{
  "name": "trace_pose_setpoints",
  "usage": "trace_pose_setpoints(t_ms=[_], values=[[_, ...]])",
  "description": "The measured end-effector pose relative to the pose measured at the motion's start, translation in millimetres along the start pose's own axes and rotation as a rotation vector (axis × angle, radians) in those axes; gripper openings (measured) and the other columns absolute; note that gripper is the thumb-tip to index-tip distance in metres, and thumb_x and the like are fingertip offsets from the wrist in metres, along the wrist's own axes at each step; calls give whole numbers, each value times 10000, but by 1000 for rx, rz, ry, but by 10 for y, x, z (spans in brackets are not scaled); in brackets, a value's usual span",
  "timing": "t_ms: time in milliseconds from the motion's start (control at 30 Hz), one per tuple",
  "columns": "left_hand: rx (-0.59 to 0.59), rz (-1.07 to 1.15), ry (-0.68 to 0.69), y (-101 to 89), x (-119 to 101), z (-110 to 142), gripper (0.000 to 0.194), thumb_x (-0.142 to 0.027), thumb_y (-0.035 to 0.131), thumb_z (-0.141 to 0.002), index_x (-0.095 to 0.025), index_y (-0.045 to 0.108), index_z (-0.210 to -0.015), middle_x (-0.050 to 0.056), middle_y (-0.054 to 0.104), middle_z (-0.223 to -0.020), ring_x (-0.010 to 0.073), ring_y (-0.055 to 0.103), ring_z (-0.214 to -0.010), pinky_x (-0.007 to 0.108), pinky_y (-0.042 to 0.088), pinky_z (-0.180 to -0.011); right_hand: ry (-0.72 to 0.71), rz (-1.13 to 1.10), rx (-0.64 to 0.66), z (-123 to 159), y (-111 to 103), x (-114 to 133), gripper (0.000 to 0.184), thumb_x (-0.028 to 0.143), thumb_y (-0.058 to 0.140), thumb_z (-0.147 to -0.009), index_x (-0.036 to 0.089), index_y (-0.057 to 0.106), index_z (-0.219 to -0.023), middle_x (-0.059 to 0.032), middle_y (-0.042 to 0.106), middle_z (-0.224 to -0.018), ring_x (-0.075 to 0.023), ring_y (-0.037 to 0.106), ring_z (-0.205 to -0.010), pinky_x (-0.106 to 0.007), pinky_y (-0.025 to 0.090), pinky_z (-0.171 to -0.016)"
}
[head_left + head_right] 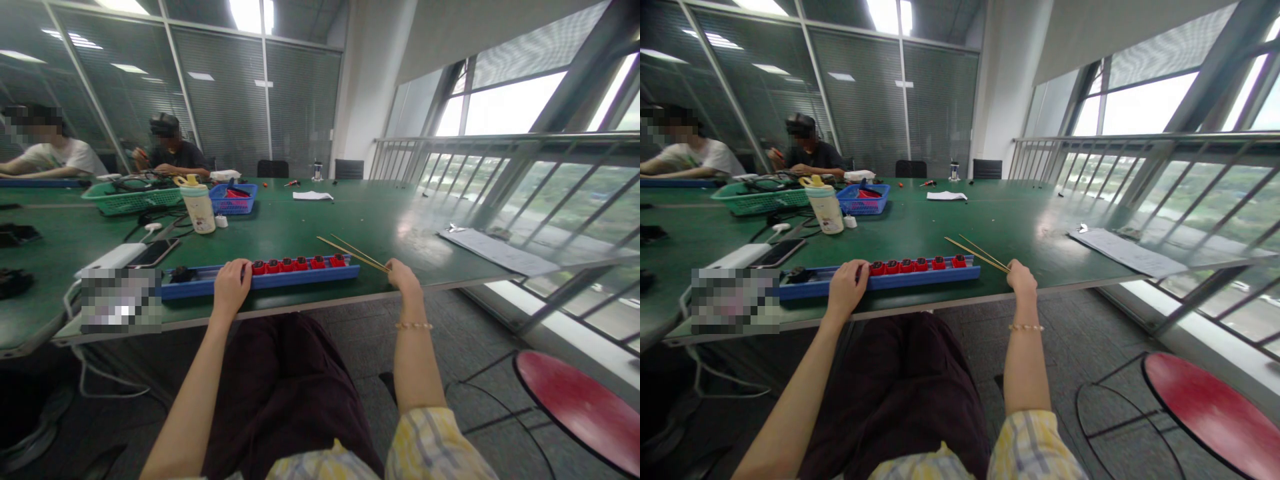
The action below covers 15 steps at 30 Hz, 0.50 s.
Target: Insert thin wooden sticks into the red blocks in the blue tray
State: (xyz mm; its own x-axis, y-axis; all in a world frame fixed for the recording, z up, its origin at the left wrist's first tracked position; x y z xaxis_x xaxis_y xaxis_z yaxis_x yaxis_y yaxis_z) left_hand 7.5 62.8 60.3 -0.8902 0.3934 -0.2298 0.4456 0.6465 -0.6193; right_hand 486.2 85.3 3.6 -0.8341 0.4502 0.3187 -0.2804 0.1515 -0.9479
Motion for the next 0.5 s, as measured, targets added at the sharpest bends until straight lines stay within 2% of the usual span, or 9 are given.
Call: trace_pose_setpoints(t_ms=[133, 300, 433, 500], values=[[-8, 0, 1, -1, 2, 2, 314, -376, 347, -999, -192, 596, -946, 83, 683, -924, 235, 602, -868, 360, 438, -810, -70, -66, -14, -33, 20, 12, 283, 140, 582, -826, 256, 715, -1048, -78, 710, -830, -189, 681, -785, -279, 491, -729], [-15, -1, 7, -5, 4, 6, 313, -374, 350, -1001, -192, 598, -946, 84, 686, -931, 235, 599, -864, 360, 436, -802, -148, -166, -37, -82, 15, 30, 220, 155, 645, -764, 256, 751, -928, -44, 678, -676, -178, 646, -660, -281, 473, -675], [-20, -1, 11, -1, 11, 8, 316, -376, 352, -1001, -190, 600, -941, 85, 687, -927, 236, 596, -860, 365, 436, -805, -101, -244, 17, -119, 64, -36, 249, 132, 626, -755, 228, 759, -943, -14, 636, -551, -157, 612, -575, -255, 445, -609], [-23, -2, 13, 1, 14, 9, 315, -375, 354, -1001, -188, 600, -941, 85, 687, -926, 235, 595, -855, 364, 436, -803, -66, -304, 76, -135, 117, -75, 195, 150, 627, -764, 186, 759, -903, -11, 622, -518, -142, 587, -528, -241, 425, -562]])
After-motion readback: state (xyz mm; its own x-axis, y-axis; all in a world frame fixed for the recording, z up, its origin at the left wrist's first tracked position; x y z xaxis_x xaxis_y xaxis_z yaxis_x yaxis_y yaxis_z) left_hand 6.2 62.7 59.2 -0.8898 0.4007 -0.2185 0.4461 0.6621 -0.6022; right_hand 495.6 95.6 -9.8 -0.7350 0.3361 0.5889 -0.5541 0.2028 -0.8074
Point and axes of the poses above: each hand's wrist, its own z-axis away from the middle knuckle, its own y-axis out of the palm, x = y × z, the point moved 8 cm from there along -z, towards the middle knuckle
